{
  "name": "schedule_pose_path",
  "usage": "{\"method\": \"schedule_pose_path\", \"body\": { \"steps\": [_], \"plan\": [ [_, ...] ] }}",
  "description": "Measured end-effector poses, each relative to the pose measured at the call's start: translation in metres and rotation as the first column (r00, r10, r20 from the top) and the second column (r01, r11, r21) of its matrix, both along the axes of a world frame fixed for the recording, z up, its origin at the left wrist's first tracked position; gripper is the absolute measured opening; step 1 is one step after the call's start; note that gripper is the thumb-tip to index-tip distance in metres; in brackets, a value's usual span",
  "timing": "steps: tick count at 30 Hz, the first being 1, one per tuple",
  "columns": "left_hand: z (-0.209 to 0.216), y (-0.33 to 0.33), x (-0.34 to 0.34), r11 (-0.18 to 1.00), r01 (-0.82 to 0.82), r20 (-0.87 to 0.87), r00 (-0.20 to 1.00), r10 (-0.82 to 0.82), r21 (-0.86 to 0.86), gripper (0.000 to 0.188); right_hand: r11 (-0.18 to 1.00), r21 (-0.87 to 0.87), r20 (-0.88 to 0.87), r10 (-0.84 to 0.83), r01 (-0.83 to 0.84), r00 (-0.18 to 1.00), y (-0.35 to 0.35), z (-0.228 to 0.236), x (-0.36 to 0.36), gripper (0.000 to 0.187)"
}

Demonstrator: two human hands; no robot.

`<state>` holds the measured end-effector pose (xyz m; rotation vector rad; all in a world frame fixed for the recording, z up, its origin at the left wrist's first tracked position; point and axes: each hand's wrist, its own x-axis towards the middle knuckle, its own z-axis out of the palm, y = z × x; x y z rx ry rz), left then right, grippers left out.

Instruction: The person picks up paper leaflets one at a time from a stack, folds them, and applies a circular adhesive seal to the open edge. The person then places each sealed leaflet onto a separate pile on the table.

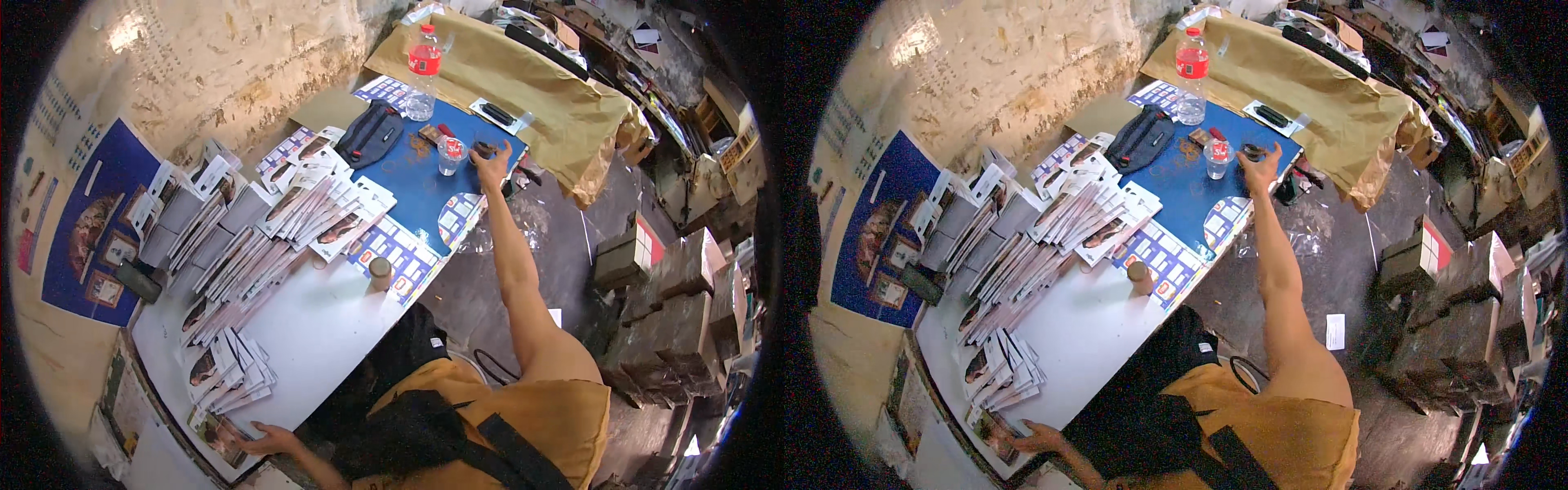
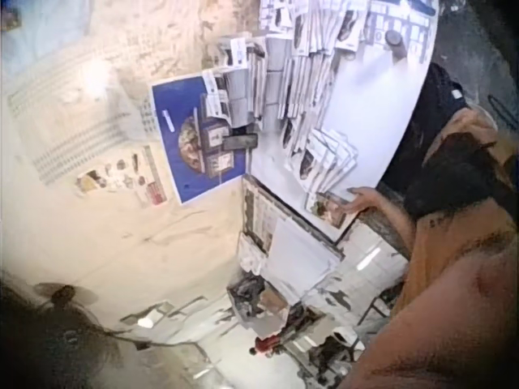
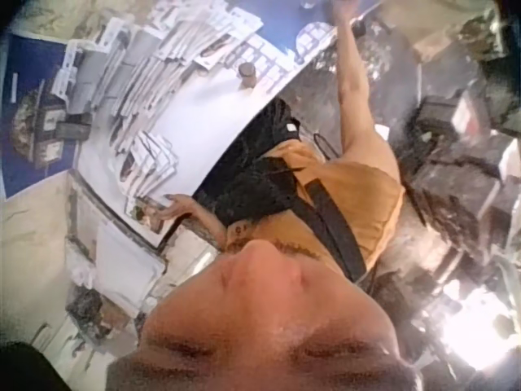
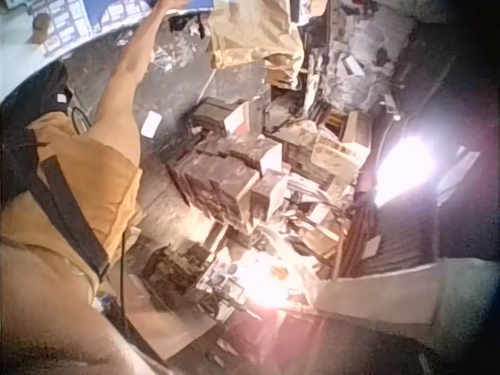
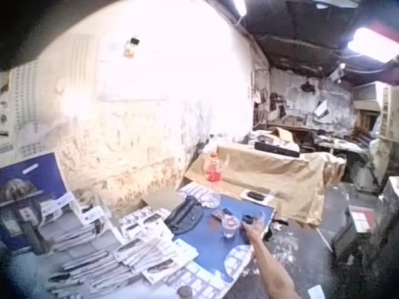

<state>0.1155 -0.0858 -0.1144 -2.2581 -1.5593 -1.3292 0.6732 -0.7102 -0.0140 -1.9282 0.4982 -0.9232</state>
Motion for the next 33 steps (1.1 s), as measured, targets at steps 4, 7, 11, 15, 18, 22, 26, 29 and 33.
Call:
{"method": "schedule_pose_path", "body": {
  "steps": [4,7,11,15,18,22,26,29,33],
  "plan": [
    [-0.012,0.006,0.0,0.999,0.009,0.005,1.0,-0.009,0.042,0.061,0.997,-0.072,0.087,0.033,-0.026,0.996,-0.005,0.042,-0.029,0.092],
    [-0.008,0.003,0.002,0.998,-0.023,-0.042,0.999,0.026,0.066,0.062,0.991,-0.09,0.141,0.116,-0.104,0.983,0.011,0.097,-0.075,0.075],
    [-0.012,0.008,-0.003,0.994,-0.102,-0.033,0.994,0.103,0.046,0.065,0.949,-0.116,0.19,0.31,-0.293,0.931,0.038,0.168,-0.141,0.073],
    [-0.007,0.005,-0.004,0.997,-0.022,-0.102,0.994,0.03,0.08,0.059,0.803,-0.044,0.3,0.579,-0.595,0.758,0.071,0.213,-0.207,0.076],
    [-0.008,0.009,0.002,0.992,0.04,-0.032,0.999,-0.036,0.121,0.057,0.579,-0.094,0.436,0.755,-0.81,0.489,0.1,0.237,-0.247,0.091],
    [0.01,-0.005,0.009,0.975,0.105,-0.021,0.995,-0.102,0.196,0.056,0.206,-0.283,0.539,0.842,-0.937,0.022,0.139,0.264,-0.282,0.1],
    [0.004,0.0,0.002,0.974,0.144,-0.006,0.989,-0.145,0.177,0.055,0.056,-0.406,0.647,0.722,-0.912,-0.244,0.19,0.276,-0.303,0.095],
    [-0.021,0.015,-0.003,0.986,0.012,-0.061,0.998,-0.002,0.168,0.057,-0.001,-0.39,0.668,0.688,-0.921,-0.284,0.212,0.295,-0.324,0.082],
    [-0.012,0.009,-0.006,0.997,0.034,-0.097,0.995,-0.026,0.075,0.059,-0.158,-0.392,0.544,0.754,-0.906,-0.367,0.216,0.31,-0.338,0.063]
  ]
}}
